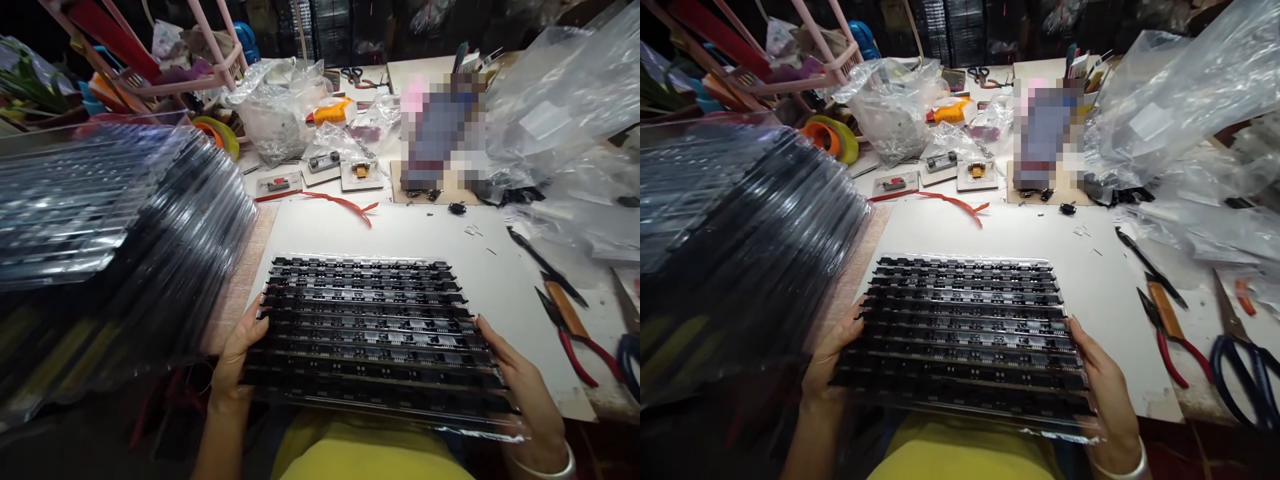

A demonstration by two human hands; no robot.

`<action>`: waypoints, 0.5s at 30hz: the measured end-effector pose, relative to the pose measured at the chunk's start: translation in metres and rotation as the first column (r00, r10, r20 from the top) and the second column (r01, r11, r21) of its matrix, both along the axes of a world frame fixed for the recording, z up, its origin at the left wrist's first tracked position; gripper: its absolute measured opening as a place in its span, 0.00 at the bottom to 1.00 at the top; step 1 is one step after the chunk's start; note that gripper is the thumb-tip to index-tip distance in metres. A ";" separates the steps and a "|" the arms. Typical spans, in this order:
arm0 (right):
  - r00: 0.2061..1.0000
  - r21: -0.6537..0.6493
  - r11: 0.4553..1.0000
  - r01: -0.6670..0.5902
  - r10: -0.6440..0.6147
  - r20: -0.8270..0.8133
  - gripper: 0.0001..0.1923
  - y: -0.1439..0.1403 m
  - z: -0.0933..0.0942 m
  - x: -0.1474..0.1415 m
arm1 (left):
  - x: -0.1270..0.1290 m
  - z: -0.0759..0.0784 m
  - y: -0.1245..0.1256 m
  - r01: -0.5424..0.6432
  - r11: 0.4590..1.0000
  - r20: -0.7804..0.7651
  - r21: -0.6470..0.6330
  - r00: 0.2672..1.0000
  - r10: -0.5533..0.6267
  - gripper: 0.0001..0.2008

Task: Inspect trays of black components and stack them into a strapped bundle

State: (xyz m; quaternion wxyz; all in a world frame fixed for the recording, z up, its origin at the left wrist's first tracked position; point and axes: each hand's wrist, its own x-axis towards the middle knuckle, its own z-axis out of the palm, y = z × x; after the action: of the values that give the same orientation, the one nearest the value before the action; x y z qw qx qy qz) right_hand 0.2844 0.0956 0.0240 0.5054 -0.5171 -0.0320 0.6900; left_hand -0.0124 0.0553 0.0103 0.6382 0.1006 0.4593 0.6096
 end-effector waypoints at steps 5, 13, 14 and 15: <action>0.984 -0.041 0.995 0.096 -0.088 0.157 0.12 0.004 0.004 -0.001 | -0.002 0.001 0.002 -0.010 0.999 0.047 -0.043 0.999 0.012 0.29; 0.984 0.063 0.998 0.009 0.002 -0.175 0.12 0.003 -0.020 0.012 | -0.018 -0.009 -0.003 -0.018 0.998 0.272 0.054 0.962 0.003 0.26; 0.978 0.063 0.998 0.029 -0.015 -0.209 0.14 0.001 -0.021 0.011 | -0.018 -0.011 -0.005 -0.031 0.996 0.266 0.082 0.964 0.008 0.26; 0.969 0.058 0.997 0.055 -0.039 -0.243 0.15 -0.001 -0.022 0.010 | -0.018 -0.014 -0.008 -0.049 0.994 0.243 0.101 0.970 0.023 0.26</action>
State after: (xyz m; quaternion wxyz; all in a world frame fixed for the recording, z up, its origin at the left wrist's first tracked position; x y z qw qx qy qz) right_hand 0.2941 0.0941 0.0017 0.5380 -0.4136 0.0198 0.7342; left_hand -0.0307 0.0469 -0.0034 0.6718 0.0509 0.3470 0.6524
